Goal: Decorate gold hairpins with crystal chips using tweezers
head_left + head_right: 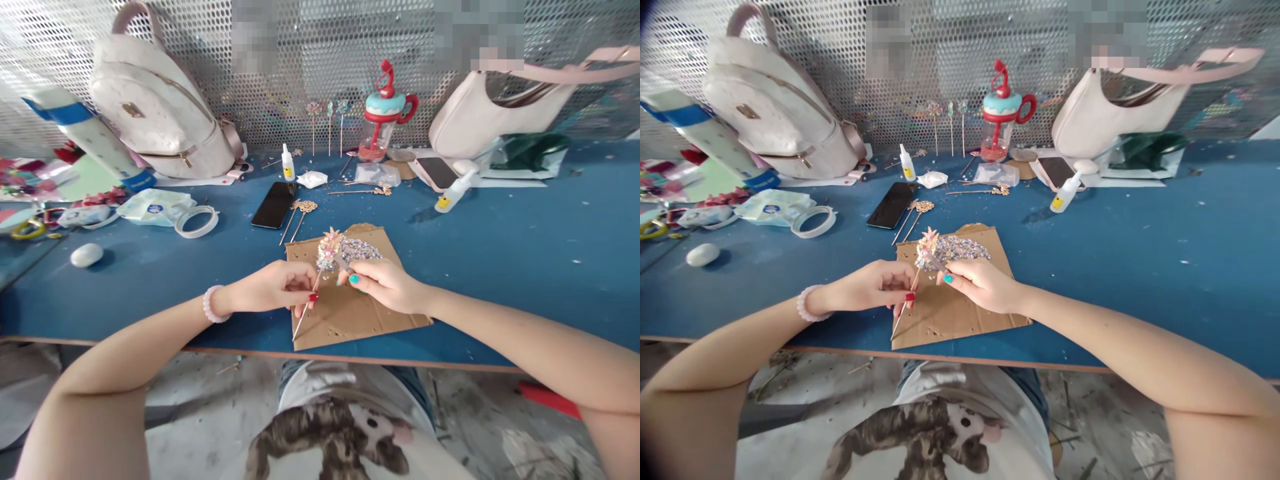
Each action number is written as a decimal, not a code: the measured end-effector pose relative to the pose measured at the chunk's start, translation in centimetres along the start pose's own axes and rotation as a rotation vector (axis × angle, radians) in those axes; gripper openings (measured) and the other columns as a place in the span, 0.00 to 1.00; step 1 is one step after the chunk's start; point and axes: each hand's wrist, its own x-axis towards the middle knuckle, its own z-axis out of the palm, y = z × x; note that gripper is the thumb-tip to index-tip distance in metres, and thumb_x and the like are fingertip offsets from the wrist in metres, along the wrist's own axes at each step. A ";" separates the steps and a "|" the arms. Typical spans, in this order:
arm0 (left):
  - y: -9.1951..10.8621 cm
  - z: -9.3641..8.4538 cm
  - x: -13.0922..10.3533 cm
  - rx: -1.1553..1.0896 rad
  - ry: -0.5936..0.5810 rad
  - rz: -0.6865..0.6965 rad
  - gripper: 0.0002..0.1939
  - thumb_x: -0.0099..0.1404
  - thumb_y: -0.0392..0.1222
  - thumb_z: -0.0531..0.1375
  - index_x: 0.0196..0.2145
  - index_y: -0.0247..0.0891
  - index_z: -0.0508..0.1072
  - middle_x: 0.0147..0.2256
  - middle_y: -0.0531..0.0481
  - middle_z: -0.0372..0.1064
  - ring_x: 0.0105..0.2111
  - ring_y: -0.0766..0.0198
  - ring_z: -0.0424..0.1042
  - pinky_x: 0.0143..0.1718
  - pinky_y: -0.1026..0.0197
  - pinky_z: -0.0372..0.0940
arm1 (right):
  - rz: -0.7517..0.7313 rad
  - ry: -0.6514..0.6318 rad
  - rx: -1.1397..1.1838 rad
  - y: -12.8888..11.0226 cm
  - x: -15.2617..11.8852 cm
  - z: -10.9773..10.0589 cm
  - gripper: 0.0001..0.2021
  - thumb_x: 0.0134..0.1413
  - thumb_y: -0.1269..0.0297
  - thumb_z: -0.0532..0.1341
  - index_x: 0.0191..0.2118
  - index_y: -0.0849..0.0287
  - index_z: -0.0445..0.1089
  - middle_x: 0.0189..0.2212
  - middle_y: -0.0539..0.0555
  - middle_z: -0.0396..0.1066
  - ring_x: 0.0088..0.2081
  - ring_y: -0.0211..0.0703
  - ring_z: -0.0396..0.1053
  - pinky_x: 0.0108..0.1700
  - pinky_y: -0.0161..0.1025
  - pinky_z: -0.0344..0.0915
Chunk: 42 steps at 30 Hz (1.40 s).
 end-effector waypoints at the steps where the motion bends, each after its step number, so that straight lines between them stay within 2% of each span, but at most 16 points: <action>1: 0.1 0.0 0.0 -0.004 -0.002 -0.001 0.08 0.71 0.44 0.61 0.38 0.38 0.68 0.31 0.55 0.75 0.26 0.72 0.75 0.26 0.71 0.66 | 0.010 -0.011 0.004 0.0 0.0 0.0 0.19 0.72 0.56 0.49 0.42 0.62 0.73 0.24 0.48 0.65 0.26 0.33 0.61 0.33 0.35 0.57; 7: 0.5 0.3 -0.3 -0.007 -0.020 -0.007 0.08 0.70 0.43 0.61 0.37 0.37 0.68 0.30 0.54 0.75 0.25 0.71 0.76 0.25 0.71 0.67 | 0.065 -0.033 0.003 0.2 -0.1 0.1 0.22 0.72 0.53 0.47 0.38 0.62 0.73 0.21 0.46 0.60 0.25 0.34 0.60 0.32 0.36 0.56; 12: 0.5 0.3 -0.3 -0.004 -0.028 -0.003 0.08 0.70 0.44 0.61 0.38 0.37 0.67 0.31 0.54 0.74 0.24 0.72 0.76 0.25 0.72 0.67 | 0.069 -0.037 -0.005 0.1 -0.1 0.1 0.23 0.72 0.52 0.47 0.37 0.62 0.72 0.21 0.47 0.60 0.25 0.34 0.61 0.33 0.36 0.56; 21: 0.5 0.2 -0.3 0.010 -0.041 0.003 0.09 0.70 0.44 0.60 0.36 0.37 0.68 0.29 0.55 0.73 0.24 0.70 0.76 0.25 0.70 0.68 | 0.049 -0.025 -0.014 0.0 -0.2 0.2 0.20 0.72 0.56 0.48 0.36 0.61 0.71 0.21 0.47 0.61 0.26 0.34 0.61 0.33 0.36 0.56; 29: 0.5 0.2 -0.2 0.013 -0.044 0.000 0.09 0.70 0.44 0.60 0.36 0.37 0.68 0.28 0.55 0.73 0.23 0.71 0.75 0.25 0.70 0.67 | 0.044 0.012 -0.015 0.0 -0.1 0.1 0.19 0.72 0.59 0.49 0.32 0.61 0.70 0.18 0.44 0.56 0.23 0.32 0.57 0.30 0.35 0.53; 35: 0.4 0.1 -0.2 0.032 -0.009 0.002 0.09 0.70 0.46 0.61 0.37 0.37 0.68 0.29 0.55 0.74 0.24 0.70 0.76 0.25 0.70 0.67 | 0.007 0.008 -0.015 0.1 -0.3 0.0 0.22 0.73 0.54 0.48 0.35 0.61 0.73 0.20 0.46 0.59 0.26 0.34 0.62 0.33 0.35 0.57; 42: 0.3 0.3 -0.1 0.051 -0.059 0.010 0.10 0.71 0.46 0.60 0.36 0.37 0.68 0.26 0.55 0.73 0.22 0.71 0.74 0.25 0.71 0.67 | 0.001 -0.035 -0.024 0.1 0.1 0.3 0.21 0.72 0.56 0.49 0.36 0.62 0.73 0.24 0.50 0.68 0.28 0.34 0.65 0.35 0.35 0.58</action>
